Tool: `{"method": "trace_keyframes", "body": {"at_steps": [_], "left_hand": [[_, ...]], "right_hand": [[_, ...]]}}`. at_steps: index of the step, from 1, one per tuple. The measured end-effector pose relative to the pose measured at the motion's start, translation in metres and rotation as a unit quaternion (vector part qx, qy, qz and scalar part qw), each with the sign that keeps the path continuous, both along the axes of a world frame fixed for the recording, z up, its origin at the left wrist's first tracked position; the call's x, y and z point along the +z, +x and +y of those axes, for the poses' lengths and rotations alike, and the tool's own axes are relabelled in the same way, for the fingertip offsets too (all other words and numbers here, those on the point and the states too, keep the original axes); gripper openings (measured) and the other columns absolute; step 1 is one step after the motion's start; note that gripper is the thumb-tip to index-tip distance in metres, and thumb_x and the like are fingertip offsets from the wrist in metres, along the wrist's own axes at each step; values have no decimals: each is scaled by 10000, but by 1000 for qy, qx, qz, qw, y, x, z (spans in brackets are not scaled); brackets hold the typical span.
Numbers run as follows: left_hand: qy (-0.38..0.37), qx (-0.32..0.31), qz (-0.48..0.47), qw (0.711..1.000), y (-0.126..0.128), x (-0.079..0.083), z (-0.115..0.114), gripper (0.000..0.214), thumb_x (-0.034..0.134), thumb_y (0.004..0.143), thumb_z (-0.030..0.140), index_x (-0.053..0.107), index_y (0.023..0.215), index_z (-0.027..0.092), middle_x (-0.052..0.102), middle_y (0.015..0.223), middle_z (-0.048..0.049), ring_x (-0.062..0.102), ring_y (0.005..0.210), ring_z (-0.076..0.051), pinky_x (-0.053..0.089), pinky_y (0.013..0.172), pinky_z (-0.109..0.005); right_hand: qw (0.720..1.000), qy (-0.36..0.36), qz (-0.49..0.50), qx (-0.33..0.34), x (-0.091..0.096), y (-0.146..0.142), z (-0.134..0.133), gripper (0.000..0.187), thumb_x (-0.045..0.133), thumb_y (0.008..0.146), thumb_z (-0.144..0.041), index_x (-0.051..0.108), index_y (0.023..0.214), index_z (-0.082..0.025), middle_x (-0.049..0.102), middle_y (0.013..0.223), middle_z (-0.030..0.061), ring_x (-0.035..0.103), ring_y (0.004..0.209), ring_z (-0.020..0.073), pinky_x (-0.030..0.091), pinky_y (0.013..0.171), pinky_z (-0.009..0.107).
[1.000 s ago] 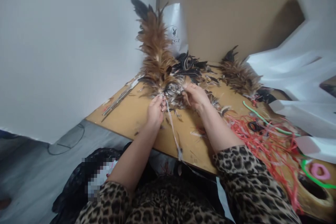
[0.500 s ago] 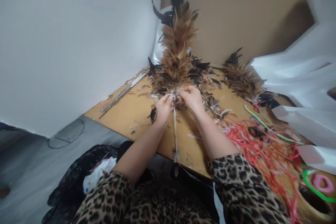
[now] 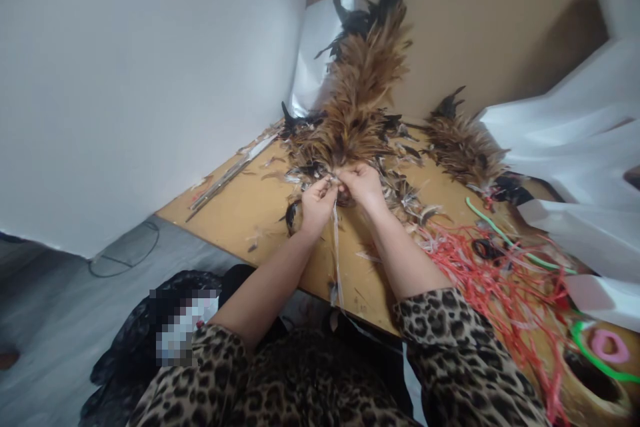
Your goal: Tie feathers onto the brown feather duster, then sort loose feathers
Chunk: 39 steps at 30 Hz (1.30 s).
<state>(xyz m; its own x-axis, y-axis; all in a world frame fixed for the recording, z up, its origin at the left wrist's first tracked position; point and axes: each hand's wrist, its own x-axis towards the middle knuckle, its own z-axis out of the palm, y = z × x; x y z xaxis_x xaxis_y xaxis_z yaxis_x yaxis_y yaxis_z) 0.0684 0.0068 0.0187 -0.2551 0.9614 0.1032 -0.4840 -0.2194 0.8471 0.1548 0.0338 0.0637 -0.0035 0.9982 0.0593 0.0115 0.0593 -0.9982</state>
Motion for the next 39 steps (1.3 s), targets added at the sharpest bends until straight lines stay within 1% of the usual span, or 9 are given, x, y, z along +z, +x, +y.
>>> {"method": "trace_keyframes", "body": {"at_steps": [3, 6, 13, 21, 26, 29, 32, 36, 39], "left_hand": [[30, 18, 27, 999, 0, -4, 2, 187, 717, 623, 156, 697, 808, 140, 667, 760, -41, 569, 681, -98, 448, 657, -217], [10, 20, 19, 1000, -3, -8, 4, 198, 719, 632, 194, 684, 819, 141, 631, 663, -15, 493, 547, -62, 385, 522, -181], [-21, -43, -69, 996, -11, -8, 8, 264, 728, 630, 270, 634, 827, 121, 581, 639, 1, 399, 454, -25, 220, 398, -158], [-42, -54, -119, 990, -14, -2, 5, 216, 711, 626, 190, 587, 781, 105, 578, 646, -12, 417, 463, -27, 216, 401, -150], [-38, -59, -121, 990, -14, -1, 5, 215, 711, 622, 195, 583, 770, 105, 573, 640, -10, 414, 457, -27, 210, 395, -152], [-38, -60, -122, 990, -14, -1, 5, 218, 711, 620, 193, 587, 777, 105, 575, 642, -11, 406, 453, -24, 204, 395, -155], [-42, -59, -122, 990, -14, 0, 5, 229, 714, 619, 191, 590, 791, 106, 584, 649, -15, 408, 458, -25, 204, 398, -157], [-45, -62, -113, 991, -14, -1, 4, 258, 727, 615, 209, 591, 809, 107, 594, 652, -20, 417, 469, -32, 212, 404, -162], [-39, -69, -97, 992, -13, -1, 4, 276, 734, 611, 228, 596, 819, 109, 604, 665, -24, 416, 472, -31, 216, 404, -163]], "right_hand": [[1000, 7, -8, 22, 4, 1, -2, 208, 682, 608, -341, 563, 582, -173, 518, 401, -28, 384, 323, 65, 280, 341, 202], [999, 0, 15, 50, 4, 3, 0, 251, 727, 554, -356, 580, 618, -162, 535, 426, -28, 415, 348, 68, 297, 357, 200], [988, -29, 107, 109, 1, 19, 9, 429, 797, 426, -251, 575, 786, -174, 596, 578, -55, 515, 469, 71, 374, 447, 188], [995, 1, 46, 93, 9, 31, 6, 282, 784, 489, -282, 637, 678, -134, 602, 540, -31, 476, 462, 51, 376, 484, 193], [992, 5, 41, 123, 12, 31, 3, 268, 762, 534, -319, 611, 682, -154, 659, 631, 7, 568, 561, 107, 438, 559, 235], [987, 36, -65, 146, 12, 32, 3, 208, 690, 631, -321, 639, 739, -151, 636, 593, 1, 536, 525, 107, 413, 550, 242], [953, 130, -247, 119, 14, 36, 4, 159, 614, 708, -267, 682, 771, -138, 638, 639, 15, 530, 572, 117, 403, 597, 251], [846, 271, -448, 102, 20, 38, 2, 155, 553, 754, -191, 701, 765, -148, 646, 764, 57, 559, 746, 159, 398, 717, 268], [777, 317, -535, 99, 27, 36, -5, 195, 513, 796, -195, 705, 806, -163, 620, 805, 75, 546, 813, 175, 384, 751, 272]]}}
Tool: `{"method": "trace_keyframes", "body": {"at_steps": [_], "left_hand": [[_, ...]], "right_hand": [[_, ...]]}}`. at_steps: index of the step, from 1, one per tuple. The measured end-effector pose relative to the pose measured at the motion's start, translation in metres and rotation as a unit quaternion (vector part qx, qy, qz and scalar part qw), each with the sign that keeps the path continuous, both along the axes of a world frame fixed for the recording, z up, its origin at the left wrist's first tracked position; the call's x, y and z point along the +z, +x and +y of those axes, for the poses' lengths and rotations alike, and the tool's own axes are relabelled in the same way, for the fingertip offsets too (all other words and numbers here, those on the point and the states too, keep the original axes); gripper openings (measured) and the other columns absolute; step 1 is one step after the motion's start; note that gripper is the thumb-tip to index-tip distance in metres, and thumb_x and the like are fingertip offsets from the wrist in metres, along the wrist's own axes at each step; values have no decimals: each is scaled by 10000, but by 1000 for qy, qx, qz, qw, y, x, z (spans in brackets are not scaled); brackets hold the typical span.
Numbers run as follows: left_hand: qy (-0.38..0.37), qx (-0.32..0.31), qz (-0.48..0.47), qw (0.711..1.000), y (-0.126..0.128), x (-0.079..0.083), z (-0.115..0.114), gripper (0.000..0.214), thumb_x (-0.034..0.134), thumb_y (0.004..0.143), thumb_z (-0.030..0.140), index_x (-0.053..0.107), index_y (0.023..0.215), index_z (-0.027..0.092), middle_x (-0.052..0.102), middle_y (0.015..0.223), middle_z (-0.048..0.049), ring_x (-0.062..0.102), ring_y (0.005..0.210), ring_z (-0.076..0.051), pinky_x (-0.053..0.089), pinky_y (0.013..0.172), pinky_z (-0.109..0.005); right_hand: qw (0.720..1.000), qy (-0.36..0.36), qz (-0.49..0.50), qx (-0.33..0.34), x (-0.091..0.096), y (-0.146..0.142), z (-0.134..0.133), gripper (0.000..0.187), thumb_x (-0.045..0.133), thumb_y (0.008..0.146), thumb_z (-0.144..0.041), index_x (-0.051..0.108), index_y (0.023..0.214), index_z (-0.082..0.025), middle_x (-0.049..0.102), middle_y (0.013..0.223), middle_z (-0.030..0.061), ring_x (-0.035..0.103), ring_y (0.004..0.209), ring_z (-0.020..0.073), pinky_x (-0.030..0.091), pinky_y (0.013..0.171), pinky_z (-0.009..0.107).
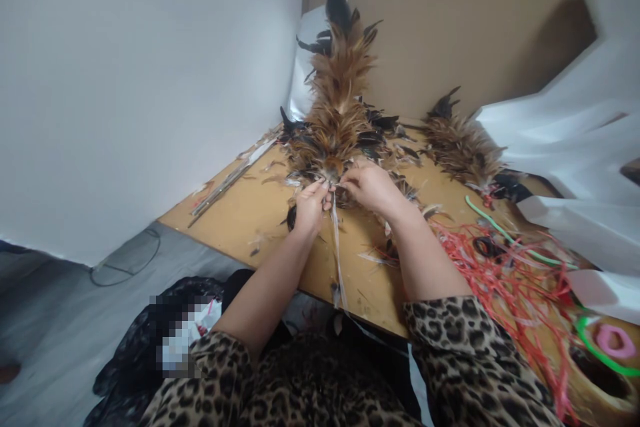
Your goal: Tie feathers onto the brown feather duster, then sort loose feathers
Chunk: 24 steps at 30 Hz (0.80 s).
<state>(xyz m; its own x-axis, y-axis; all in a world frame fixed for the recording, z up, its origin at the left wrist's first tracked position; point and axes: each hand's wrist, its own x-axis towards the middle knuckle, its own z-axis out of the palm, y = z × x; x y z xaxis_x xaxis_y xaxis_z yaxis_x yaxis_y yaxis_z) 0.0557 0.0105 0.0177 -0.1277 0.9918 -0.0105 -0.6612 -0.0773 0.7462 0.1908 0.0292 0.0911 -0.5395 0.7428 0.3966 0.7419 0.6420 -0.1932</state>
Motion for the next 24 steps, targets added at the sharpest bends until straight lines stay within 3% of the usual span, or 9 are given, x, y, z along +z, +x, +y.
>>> {"method": "trace_keyframes", "body": {"at_steps": [6, 14, 19, 24], "left_hand": [[13, -11, 42, 999, 3, -2, -1, 296, 737, 611, 260, 623, 837, 106, 610, 674, -27, 412, 469, -27, 211, 393, -164], [12, -20, 78, 997, 4, -3, -3, 314, 734, 619, 301, 644, 850, 109, 620, 669, -31, 405, 461, -27, 224, 387, -163], [25, -27, 73, 997, 5, -3, -3, 311, 744, 607, 312, 633, 818, 111, 601, 665, -22, 408, 471, -27, 218, 389, -159], [23, -26, 54, 998, 3, -2, -2, 279, 748, 603, 304, 603, 748, 114, 557, 637, -3, 384, 470, -18, 194, 385, -148]], "right_hand": [[993, 36, -112, -31, 14, -6, -11, 245, 469, 840, -241, 702, 851, -166, 599, 907, 109, 522, 910, 219, 357, 782, 304], [986, 32, -154, -47, 16, -6, -13, 262, 459, 842, -246, 698, 826, -137, 613, 891, 123, 538, 877, 219, 353, 769, 311], [993, 34, -88, -68, 10, -10, -11, 192, 506, 818, -260, 667, 862, -165, 622, 898, 100, 549, 849, 216, 370, 735, 310], [977, 102, 122, -145, -5, -9, -1, 200, 571, 778, -335, 628, 884, -175, 613, 915, 88, 543, 886, 228, 389, 796, 345]]}}
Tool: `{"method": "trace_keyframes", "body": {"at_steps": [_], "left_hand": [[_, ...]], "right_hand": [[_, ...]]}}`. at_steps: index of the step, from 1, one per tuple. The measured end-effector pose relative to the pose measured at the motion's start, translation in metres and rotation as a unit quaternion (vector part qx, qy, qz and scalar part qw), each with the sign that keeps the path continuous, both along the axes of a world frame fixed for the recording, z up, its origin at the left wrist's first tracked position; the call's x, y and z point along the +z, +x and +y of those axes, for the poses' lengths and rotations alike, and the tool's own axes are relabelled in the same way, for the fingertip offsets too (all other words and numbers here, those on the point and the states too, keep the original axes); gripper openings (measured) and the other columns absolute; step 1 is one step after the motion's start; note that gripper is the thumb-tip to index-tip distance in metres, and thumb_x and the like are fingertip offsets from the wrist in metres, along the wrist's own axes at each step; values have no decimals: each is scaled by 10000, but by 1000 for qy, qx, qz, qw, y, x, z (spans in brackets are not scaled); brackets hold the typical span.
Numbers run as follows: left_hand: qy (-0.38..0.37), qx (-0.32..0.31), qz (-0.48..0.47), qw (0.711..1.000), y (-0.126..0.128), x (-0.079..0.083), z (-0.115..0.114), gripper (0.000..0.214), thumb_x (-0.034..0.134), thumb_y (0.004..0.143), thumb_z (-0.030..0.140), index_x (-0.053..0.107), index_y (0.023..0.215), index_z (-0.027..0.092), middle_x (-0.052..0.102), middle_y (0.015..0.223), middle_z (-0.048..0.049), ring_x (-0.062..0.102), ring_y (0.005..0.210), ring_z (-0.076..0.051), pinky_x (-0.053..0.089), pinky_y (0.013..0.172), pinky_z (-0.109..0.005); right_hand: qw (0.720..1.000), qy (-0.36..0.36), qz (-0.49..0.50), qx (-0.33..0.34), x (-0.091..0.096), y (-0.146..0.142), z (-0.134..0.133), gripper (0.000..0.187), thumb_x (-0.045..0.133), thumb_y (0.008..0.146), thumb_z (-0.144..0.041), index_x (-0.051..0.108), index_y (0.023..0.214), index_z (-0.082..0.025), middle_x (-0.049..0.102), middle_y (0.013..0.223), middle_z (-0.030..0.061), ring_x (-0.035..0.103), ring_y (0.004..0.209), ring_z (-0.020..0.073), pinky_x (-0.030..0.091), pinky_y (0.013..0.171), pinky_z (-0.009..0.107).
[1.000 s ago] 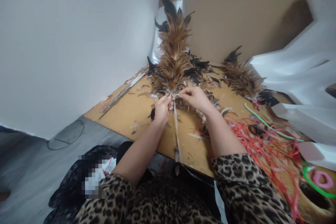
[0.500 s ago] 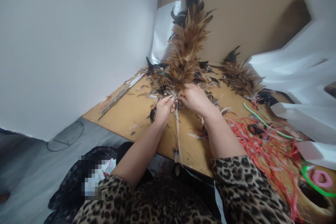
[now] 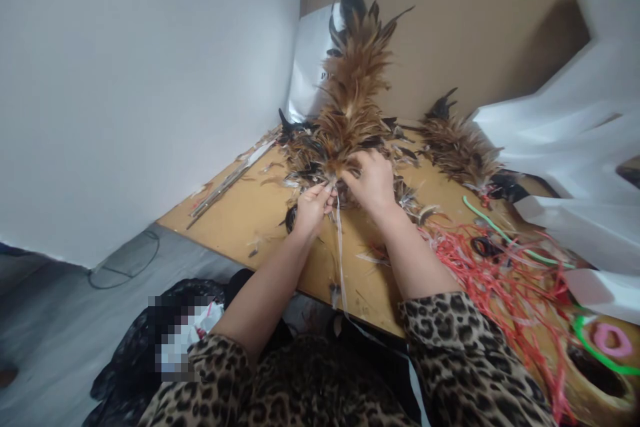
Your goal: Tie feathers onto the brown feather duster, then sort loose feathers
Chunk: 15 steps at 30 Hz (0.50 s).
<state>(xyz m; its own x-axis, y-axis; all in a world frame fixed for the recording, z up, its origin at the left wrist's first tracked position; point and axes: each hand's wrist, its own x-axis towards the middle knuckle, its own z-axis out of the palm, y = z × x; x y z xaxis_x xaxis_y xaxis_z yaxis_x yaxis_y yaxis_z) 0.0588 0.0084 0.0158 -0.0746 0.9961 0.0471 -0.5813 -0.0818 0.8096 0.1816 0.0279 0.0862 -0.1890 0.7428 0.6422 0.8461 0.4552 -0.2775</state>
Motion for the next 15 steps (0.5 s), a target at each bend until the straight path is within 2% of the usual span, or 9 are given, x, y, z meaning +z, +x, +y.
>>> {"method": "trace_keyframes", "body": {"at_steps": [3, 6, 7, 9, 12, 15], "left_hand": [[-5, 8, -32, 999, -4, 1, 1, 255, 749, 601, 282, 586, 701, 113, 537, 631, -2, 380, 475, -17, 190, 387, -145], [-21, 12, -77, 997, -8, 3, 2, 225, 745, 607, 231, 586, 708, 107, 511, 624, 4, 367, 472, -13, 182, 387, -144], [-25, 11, -90, 996, -10, 4, 3, 215, 740, 611, 213, 588, 718, 106, 505, 625, 5, 365, 473, -13, 180, 387, -145], [-25, 5, -105, 994, -12, 5, 2, 204, 731, 624, 193, 597, 750, 106, 499, 630, 5, 367, 481, -16, 180, 389, -146], [-9, -11, -102, 995, -11, 6, 1, 214, 731, 633, 208, 603, 774, 110, 500, 646, 1, 371, 495, -20, 183, 393, -149], [10, -29, -84, 996, -8, 6, -1, 240, 746, 620, 243, 601, 759, 112, 508, 656, -2, 370, 498, -19, 189, 393, -149]], "right_hand": [[990, 54, 132, -5, -1, 6, 3, 243, 594, 753, -360, 606, 906, -173, 599, 932, 77, 539, 874, 208, 406, 810, 346], [971, 57, 234, 5, 2, 11, 1, 224, 585, 753, -365, 608, 850, -164, 604, 890, 69, 541, 839, 187, 423, 798, 327], [964, 29, 262, 15, 3, 11, 1, 218, 586, 750, -373, 613, 807, -164, 613, 850, 63, 544, 814, 182, 429, 779, 321], [945, -82, 311, 55, 3, 10, 1, 237, 615, 722, -401, 619, 707, -164, 621, 733, 46, 545, 725, 168, 437, 709, 303], [880, -265, 373, 131, -3, 2, 3, 277, 709, 621, -420, 652, 678, -156, 637, 653, 24, 538, 630, 136, 429, 637, 268], [826, -329, 424, 170, -11, -6, 6, 332, 758, 556, -416, 679, 740, -152, 660, 679, 9, 543, 617, 110, 419, 624, 238]]}}
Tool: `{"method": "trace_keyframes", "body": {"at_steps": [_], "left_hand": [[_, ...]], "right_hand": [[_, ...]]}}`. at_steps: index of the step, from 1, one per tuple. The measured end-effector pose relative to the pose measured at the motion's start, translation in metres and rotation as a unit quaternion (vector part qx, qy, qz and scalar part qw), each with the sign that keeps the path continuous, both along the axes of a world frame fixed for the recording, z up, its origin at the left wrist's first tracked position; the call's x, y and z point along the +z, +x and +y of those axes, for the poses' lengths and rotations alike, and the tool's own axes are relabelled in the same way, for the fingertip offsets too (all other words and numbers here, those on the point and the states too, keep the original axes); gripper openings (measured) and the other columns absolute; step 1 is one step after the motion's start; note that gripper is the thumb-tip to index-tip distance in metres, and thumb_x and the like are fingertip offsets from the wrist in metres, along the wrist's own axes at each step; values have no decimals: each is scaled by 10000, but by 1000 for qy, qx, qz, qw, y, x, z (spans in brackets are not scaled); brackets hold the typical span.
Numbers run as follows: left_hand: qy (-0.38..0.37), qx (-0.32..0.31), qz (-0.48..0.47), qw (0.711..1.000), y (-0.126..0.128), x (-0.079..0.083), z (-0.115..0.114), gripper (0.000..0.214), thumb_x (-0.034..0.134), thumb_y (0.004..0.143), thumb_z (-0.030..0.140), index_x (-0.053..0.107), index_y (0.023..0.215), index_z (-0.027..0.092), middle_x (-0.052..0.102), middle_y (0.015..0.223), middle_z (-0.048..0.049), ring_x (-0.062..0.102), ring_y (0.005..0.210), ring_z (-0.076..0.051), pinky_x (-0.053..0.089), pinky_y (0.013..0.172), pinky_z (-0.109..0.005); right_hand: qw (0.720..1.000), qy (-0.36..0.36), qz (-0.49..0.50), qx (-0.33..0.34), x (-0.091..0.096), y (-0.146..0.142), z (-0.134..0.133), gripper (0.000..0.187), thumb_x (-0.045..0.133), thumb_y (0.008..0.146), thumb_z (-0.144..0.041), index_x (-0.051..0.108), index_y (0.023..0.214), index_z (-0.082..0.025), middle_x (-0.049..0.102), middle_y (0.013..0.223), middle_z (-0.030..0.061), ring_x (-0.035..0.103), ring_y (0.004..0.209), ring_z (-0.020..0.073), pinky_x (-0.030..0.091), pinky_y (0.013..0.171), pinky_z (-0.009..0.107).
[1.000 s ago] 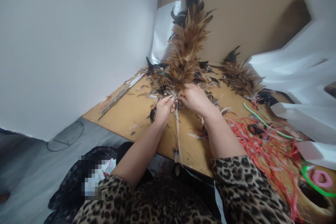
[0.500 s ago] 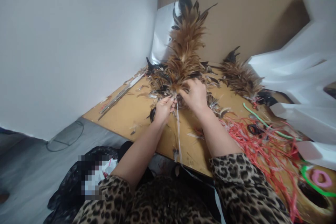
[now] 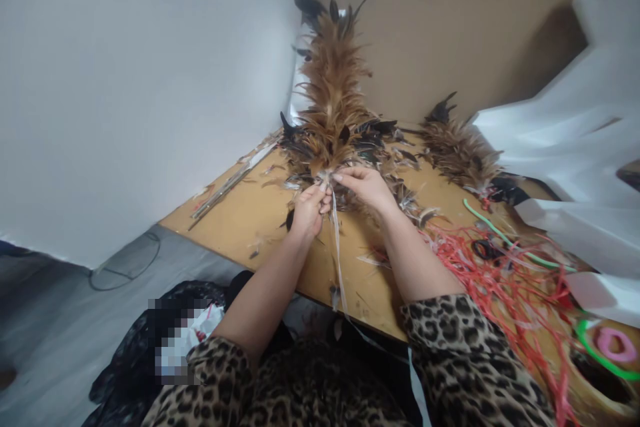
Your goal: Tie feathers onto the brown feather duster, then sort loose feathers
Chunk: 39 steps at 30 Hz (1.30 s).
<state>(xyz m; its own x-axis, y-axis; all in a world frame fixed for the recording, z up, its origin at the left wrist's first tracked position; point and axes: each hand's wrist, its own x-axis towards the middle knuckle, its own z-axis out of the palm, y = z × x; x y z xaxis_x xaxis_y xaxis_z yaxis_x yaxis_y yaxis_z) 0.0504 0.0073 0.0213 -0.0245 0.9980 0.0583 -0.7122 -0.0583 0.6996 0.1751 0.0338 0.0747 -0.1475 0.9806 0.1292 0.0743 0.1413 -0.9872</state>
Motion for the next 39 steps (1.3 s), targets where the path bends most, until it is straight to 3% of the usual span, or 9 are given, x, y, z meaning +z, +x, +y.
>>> {"method": "trace_keyframes", "body": {"at_steps": [7, 16, 23, 27, 30, 35, 39], "left_hand": [[29, -17, 49, 998, 5, 2, -4, 246, 744, 634, 286, 594, 714, 107, 535, 654, -10, 387, 485, -21, 197, 385, -143], [39, 37, 131, 990, 8, -4, -1, 251, 717, 656, 343, 617, 686, 115, 542, 603, -1, 376, 452, -22, 223, 373, -147], [25, 50, 175, 983, 7, -6, -1, 288, 728, 632, 372, 603, 623, 112, 441, 467, 37, 327, 393, -17, 207, 370, -151], [17, 59, 171, 983, 5, -6, 0, 275, 712, 649, 360, 595, 634, 112, 462, 487, 32, 329, 391, -14, 195, 366, -147], [19, 75, 150, 986, 3, -6, 2, 266, 716, 642, 349, 587, 655, 117, 510, 543, 20, 365, 411, -13, 209, 367, -140], [12, 111, 116, 987, -3, -1, 5, 323, 741, 610, 383, 542, 608, 128, 419, 454, 61, 312, 369, -8, 195, 352, -146], [15, 117, 118, 986, -9, 2, 5, 332, 747, 606, 396, 565, 624, 119, 460, 472, 47, 345, 374, -9, 202, 354, -146]], "right_hand": [[995, -60, 68, 27, -12, -7, 4, 349, 795, 505, -415, 624, 617, -133, 593, 531, -18, 477, 477, 68, 382, 502, 210], [986, -81, 138, 38, -14, -14, -3, 317, 780, 517, -380, 619, 634, -132, 577, 466, -14, 495, 404, 92, 408, 436, 224], [989, -76, 127, -13, -21, -15, 0, 299, 780, 502, -340, 606, 630, -133, 608, 530, -15, 512, 455, 83, 413, 481, 217], [986, -67, 148, -34, -26, -23, -1, 370, 803, 471, -369, 557, 642, -152, 589, 539, -37, 506, 457, 74, 404, 459, 198], [983, -99, 153, -4, -23, -27, -5, 411, 806, 498, -391, 545, 726, -169, 583, 558, -50, 531, 477, 76, 438, 470, 194], [962, -204, 127, 128, -17, -19, -11, 413, 771, 616, -356, 549, 926, -196, 662, 684, -2, 638, 587, 131, 518, 505, 239], [960, -225, 94, 136, -18, -10, -9, 323, 767, 628, -247, 597, 891, -168, 687, 722, 25, 631, 564, 111, 489, 425, 180]]}}
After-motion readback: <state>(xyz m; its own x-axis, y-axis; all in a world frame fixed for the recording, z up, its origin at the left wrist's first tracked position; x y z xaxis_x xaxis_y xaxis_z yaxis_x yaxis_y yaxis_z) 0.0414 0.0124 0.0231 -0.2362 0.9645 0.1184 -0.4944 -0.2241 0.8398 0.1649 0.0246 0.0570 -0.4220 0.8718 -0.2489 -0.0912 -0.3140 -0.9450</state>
